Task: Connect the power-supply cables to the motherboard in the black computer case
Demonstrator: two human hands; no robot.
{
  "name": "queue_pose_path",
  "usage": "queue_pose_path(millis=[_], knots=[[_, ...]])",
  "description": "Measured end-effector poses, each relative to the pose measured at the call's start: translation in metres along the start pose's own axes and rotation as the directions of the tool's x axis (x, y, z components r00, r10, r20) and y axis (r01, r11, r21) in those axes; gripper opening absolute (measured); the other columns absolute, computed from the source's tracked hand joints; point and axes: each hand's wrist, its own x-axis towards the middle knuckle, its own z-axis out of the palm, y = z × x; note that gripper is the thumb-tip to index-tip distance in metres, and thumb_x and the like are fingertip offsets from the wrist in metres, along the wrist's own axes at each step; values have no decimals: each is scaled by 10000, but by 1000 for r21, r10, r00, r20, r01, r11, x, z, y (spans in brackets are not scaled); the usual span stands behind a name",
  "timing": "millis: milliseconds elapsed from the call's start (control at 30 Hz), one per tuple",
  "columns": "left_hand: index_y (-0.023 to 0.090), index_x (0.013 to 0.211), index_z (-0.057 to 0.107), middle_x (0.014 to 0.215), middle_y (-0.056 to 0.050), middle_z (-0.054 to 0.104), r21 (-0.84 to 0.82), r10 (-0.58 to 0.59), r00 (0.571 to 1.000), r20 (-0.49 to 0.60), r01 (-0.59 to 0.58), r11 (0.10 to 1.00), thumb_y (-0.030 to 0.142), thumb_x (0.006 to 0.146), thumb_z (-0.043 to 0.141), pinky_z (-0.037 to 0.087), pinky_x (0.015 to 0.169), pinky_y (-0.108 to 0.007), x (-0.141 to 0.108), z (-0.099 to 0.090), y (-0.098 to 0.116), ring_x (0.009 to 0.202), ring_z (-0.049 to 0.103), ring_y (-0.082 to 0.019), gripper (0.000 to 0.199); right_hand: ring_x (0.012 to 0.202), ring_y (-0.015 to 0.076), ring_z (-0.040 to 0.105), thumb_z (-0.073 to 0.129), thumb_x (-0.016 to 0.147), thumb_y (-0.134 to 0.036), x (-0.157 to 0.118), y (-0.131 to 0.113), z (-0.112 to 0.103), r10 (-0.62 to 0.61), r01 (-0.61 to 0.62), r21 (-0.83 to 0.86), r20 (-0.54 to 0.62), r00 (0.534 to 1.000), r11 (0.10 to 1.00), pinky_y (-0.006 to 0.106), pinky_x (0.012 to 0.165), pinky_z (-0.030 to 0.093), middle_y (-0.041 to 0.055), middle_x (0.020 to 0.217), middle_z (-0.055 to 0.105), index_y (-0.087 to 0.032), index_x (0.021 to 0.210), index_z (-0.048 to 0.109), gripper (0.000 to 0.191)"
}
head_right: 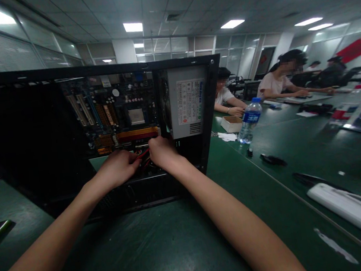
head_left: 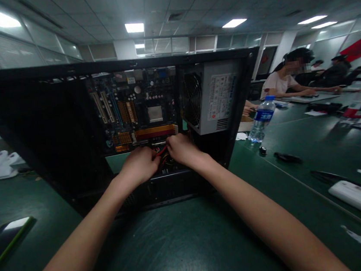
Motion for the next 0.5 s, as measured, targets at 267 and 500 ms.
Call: queue_pose_path(millis=[267,500], knots=[[188,846,766,761,-113,743,2,14,1000,-12,-14,1000,321,958,473,418,646,-351,-1,-1,2,681,652,-248,340,1021,327,743,458,996,-164,1,1,1,0,0,-6,-23,1000,1000,371,840,553,218,1094,772,-102,1115,779,347],[184,853,758,770,-113,743,-1,-8,1000,3,8,1000,342,956,478,409,624,-349,1,2,-1,688,660,-253,339,1023,332,746,459,996,-160,1,1,2,-6,5,-27,-19,1000,1000,365,830,551,216,1094,771,-107,1112,781,346]])
